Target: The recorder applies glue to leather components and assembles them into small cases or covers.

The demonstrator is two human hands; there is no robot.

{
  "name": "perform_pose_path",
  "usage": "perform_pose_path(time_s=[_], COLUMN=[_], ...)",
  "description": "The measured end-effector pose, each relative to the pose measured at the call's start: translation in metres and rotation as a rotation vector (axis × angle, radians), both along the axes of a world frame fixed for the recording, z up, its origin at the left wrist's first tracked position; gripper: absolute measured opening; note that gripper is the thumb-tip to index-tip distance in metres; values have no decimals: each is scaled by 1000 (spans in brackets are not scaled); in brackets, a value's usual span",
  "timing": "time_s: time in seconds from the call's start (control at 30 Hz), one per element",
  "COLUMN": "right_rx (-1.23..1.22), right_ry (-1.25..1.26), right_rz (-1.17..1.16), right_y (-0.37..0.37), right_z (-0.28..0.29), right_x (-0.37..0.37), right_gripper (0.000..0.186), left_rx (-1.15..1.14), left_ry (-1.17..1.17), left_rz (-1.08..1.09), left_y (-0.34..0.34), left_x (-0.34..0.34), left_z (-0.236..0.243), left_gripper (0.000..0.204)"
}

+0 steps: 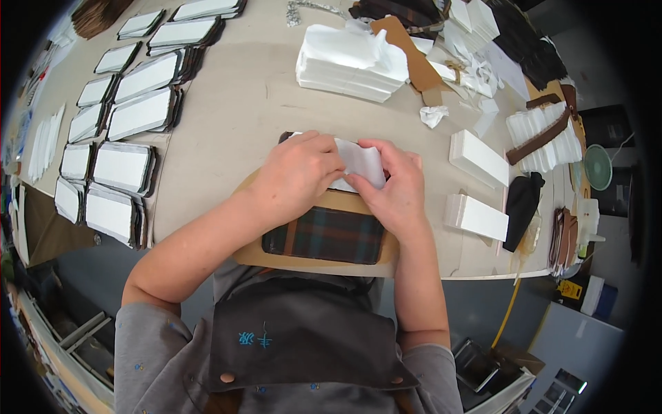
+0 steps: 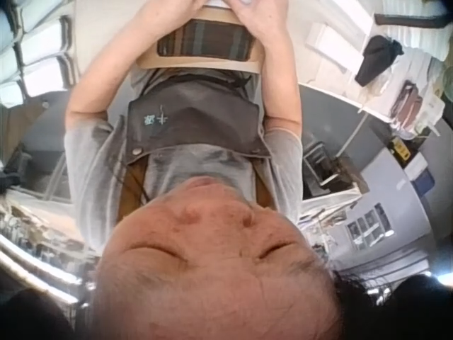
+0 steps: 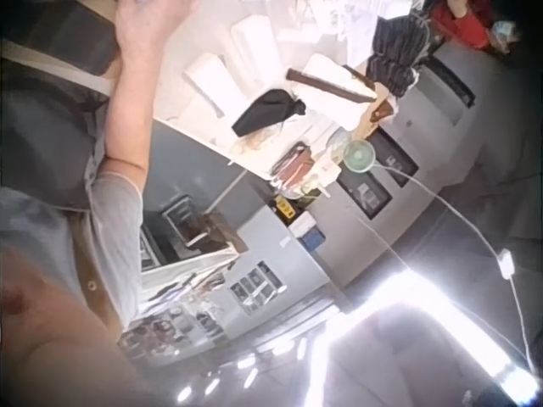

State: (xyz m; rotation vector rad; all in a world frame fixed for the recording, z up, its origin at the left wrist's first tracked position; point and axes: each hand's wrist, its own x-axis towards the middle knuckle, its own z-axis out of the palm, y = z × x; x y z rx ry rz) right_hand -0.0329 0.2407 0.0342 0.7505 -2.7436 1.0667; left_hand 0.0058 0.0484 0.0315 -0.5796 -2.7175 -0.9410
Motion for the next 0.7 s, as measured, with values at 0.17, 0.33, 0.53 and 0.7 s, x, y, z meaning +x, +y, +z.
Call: perform_pose_path(time_s=[0.17,0.33,0.53,0.7], right_rx=[-199,-238,-369,-568], right_ry=[-329,-370,-282,-207], right_rz=[-105,-187,-234,-264], right_y=[20,24,35,36], right_z=[7,10,5,6], right_x=[-13,-13,-18,-20], right_gripper=[47,46,39,27], left_rx=[28,-21,-61,-57], left_ry=[8,22,-11,12], left_rz=[16,-15,-36,-34], left_y=[0,3,3,3], left_x=[2,2,3,5], left_z=[1,4,5,5], left_gripper=[15,28,33,35])
